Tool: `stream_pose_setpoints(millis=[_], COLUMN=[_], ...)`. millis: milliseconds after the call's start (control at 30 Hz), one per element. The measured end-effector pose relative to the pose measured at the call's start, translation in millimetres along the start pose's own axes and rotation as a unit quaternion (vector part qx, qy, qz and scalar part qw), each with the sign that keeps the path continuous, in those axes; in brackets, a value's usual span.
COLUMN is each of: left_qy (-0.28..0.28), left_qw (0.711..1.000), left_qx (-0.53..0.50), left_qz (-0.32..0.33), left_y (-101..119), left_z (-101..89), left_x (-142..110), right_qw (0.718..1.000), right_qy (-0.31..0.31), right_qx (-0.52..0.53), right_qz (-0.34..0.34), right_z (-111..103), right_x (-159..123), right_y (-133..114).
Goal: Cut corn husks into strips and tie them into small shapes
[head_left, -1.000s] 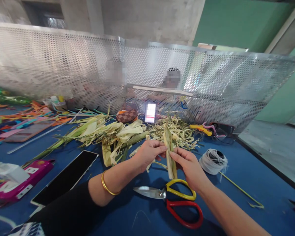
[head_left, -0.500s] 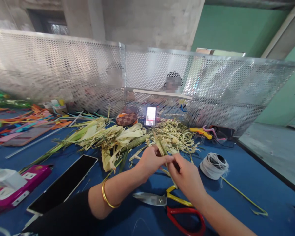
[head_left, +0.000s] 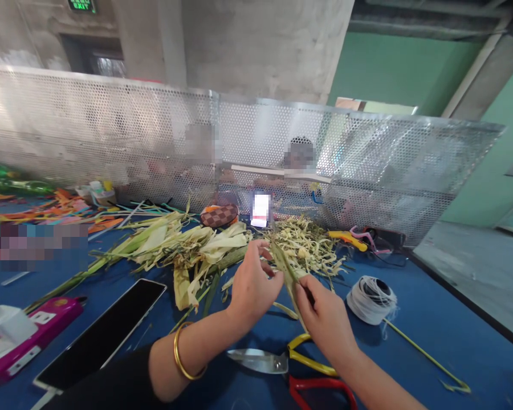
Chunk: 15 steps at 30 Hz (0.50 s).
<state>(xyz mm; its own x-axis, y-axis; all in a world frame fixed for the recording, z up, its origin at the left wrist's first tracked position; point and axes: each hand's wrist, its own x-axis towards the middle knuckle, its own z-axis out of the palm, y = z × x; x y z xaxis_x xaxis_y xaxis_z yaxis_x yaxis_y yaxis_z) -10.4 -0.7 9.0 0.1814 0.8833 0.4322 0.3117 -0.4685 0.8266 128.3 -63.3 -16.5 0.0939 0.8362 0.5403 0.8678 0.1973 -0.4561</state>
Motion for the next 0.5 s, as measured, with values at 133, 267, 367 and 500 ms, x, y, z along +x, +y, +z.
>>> stream_pose_setpoints(millis=[133, 267, 367, 500], left_qy=[-0.001, -0.069, -0.096, -0.137], left_qw=[1.000, 0.974, 0.940, 0.911], left_qx=[-0.014, -0.167, -0.258, -0.317], left_qz=[-0.025, -0.136, -0.200, -0.225], left_y=[0.6, 3.0, 4.4, 1.8], left_z=[0.2, 0.1, -0.9, -0.6], left_x=[0.8, 5.4, 8.6, 9.8], right_qw=[0.993, 0.982, 0.991, 0.998], right_qy=[0.020, 0.031, 0.009, -0.021], right_qx=[-0.089, -0.145, -0.123, -0.052], right_qz=[-0.068, -0.115, -0.057, 0.011], right_z=[1.9, 3.7, 1.3, -2.2], right_x=[-3.4, -4.6, -2.3, 1.5], right_y=[2.6, 4.2, 3.9, 4.3])
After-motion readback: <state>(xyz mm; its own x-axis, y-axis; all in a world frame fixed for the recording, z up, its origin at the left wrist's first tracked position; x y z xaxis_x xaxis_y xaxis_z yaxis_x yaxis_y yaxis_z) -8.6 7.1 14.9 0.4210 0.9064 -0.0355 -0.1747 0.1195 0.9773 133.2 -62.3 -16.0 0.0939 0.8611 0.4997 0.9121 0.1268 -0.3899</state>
